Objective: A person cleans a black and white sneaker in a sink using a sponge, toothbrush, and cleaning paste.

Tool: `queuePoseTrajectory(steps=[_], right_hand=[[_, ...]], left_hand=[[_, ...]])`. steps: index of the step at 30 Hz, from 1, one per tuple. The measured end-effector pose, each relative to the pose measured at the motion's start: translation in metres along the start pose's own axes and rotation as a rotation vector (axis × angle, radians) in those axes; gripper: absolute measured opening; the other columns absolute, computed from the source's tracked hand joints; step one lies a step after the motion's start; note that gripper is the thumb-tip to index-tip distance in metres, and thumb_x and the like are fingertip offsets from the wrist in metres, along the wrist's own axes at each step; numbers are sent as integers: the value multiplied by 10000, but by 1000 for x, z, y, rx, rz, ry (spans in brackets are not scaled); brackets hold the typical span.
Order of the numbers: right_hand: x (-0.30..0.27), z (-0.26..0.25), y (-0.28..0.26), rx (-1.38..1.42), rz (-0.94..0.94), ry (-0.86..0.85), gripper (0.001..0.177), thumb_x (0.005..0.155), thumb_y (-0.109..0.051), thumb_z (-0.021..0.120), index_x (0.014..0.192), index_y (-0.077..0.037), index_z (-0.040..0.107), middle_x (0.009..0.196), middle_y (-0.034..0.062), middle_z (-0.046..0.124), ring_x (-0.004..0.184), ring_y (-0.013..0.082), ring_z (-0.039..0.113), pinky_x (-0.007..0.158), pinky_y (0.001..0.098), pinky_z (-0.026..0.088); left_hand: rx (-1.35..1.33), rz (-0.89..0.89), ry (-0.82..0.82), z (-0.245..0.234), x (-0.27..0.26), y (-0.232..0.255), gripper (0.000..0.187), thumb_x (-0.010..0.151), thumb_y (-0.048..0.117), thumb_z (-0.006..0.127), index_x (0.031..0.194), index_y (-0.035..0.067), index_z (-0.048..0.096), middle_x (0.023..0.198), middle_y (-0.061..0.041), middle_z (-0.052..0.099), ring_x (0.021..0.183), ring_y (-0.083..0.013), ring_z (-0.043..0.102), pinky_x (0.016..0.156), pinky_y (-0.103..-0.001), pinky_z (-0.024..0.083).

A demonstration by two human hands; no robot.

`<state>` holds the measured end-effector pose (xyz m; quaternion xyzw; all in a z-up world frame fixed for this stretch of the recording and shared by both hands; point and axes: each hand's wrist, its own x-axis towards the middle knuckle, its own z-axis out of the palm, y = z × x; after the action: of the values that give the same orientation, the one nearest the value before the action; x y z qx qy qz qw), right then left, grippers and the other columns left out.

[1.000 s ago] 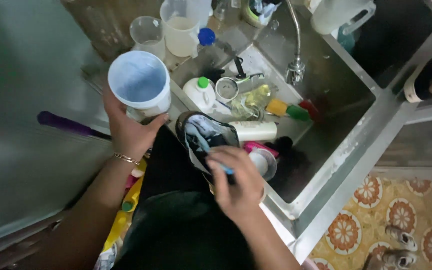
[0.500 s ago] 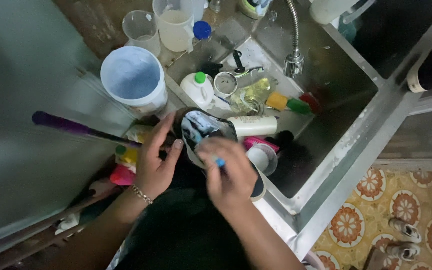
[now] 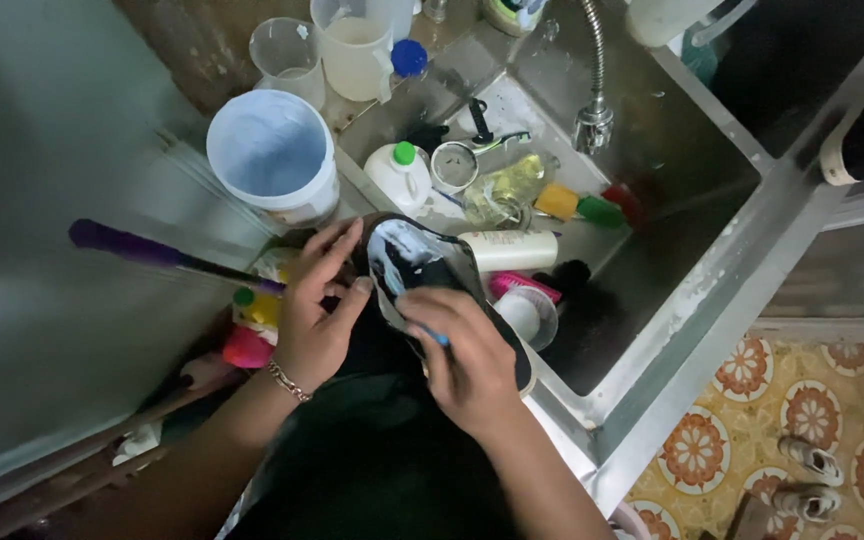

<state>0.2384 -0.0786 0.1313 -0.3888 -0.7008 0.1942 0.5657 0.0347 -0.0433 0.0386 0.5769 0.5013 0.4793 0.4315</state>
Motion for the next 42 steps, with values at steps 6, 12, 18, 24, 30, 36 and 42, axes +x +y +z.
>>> queuePoseTrajectory(steps=[6,12,18,24,30,36,42], right_hand=[[-41,-51,-27,9,74,-431,261,1279,9,517,1458,-14,706,1465,288,771,1324,424,845,1175,510,710],[-48,-48,-39,-117,-10,-365,326,1316,-94,471,1389,11,770,1415,281,799,1244,419,878,1070,496,724],[-50,-45,-29,9,36,-332,264,1289,-44,544,1362,30,787,1457,311,780,1318,441,865,1180,507,709],[-88,-60,-35,15,39,-193,244,1280,-95,529,1296,-59,770,1354,285,829,1206,423,925,1129,522,771],[-98,-55,-17,-11,415,-21,206,1062,-108,812,1250,-50,873,1141,174,920,1015,270,919,934,381,742],[-98,-68,-10,-18,685,-259,696,1070,25,630,1762,-37,671,1658,159,742,1522,314,703,1285,465,549],[-92,-59,-16,-90,617,-257,458,1241,-189,658,1660,-41,769,1468,151,850,1375,291,812,1146,433,651]], left_hand=[[-28,-86,-140,1,-11,7,835,1222,568,540,1933,166,366,2072,-191,282,1853,-363,425,1183,-442,668],[-95,-269,-68,3,-22,28,914,1098,400,758,1930,291,396,1776,-141,445,1270,-266,749,991,-377,727],[-462,-753,203,26,-44,68,658,916,148,948,1528,-2,760,1281,-222,927,1192,-313,898,1028,-456,768],[-248,-687,184,19,-50,77,553,982,142,901,1529,67,885,1465,-157,979,1275,-242,968,1011,-376,824],[-245,-709,147,18,-48,72,547,1029,25,836,1575,64,844,1512,-180,954,1286,-276,963,982,-399,851],[-276,-699,121,15,-50,67,552,1055,86,810,1606,70,816,1597,-171,917,1362,-302,946,1010,-413,841],[-280,-769,134,17,-43,84,558,1062,16,766,1613,86,822,1647,-154,900,1420,-291,925,1060,-410,828]])
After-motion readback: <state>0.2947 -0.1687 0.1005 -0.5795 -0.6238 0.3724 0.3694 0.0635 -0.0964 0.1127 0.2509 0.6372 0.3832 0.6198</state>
